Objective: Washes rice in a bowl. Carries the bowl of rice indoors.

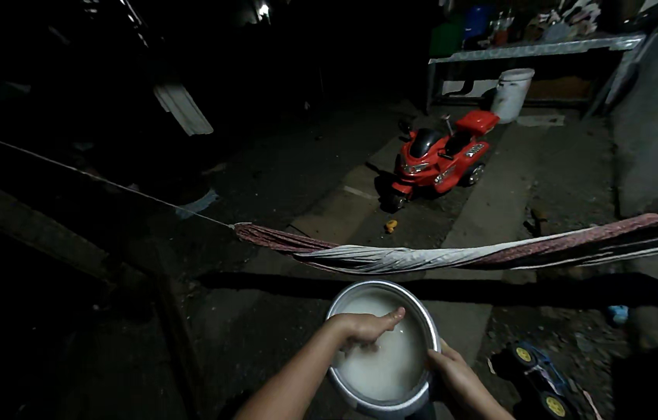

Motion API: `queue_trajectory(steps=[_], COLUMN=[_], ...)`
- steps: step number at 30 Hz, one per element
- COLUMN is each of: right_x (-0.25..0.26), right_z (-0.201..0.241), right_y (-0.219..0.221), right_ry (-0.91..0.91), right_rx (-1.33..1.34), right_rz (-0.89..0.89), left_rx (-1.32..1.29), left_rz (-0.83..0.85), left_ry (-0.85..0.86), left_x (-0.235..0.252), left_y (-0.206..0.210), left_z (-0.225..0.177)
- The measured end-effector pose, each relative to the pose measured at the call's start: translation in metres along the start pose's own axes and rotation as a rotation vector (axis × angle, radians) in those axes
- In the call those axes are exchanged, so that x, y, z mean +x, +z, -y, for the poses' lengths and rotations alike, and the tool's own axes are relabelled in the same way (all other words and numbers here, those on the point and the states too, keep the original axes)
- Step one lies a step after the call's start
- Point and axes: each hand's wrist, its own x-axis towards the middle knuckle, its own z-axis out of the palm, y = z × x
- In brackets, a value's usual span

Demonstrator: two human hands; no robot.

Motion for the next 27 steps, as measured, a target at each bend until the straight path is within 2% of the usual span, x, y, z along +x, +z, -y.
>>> queue_trajectory(steps=[8, 16, 19, 21, 23, 25, 26, 27], right_x=[0.026, 0.041, 0.047, 0.049, 0.052, 0.058, 0.061, 0.065], right_z=[0.018, 0.022, 0.025, 0.032, 0.041, 0.051, 0.056, 0.060], right_y=[0.007, 0.015, 0.016, 0.020, 0.026, 0.033, 0.036, 0.039], right_ry=[0.031, 0.054, 0.057, 0.062, 0.054, 0.051, 0.051, 0.049], right_rx=[-0.050, -0.073, -0.094, -0.121, -0.169, -0.234, -0.266, -0.297], right_rz=[0.054, 0.079, 0.085, 0.084, 0.073, 0.073, 0.077, 0.082], left_rx=[-0.003, -0.048, -0.097, -0.219, -0.339, -0.477, -0.628, -0.841], left_rz=[-0.066, -0.052, -0.062, -0.239, -0.656, -1.020, -1.090, -1.075], left_ry=[-0.043, -0.079, -0.043, 0.099, 0.247, 0.273, 0.275, 0.271], left_x=[0.008, 0.015, 0.014, 0.010, 0.022, 0.045, 0.056, 0.065], left_y=[-0.019, -0.029, -0.034, -0.036, -0.037, -0.038, -0.034, -0.028], left_z=[-0.003, 0.004, 0.008, 0.019, 0.046, 0.085, 0.102, 0.114])
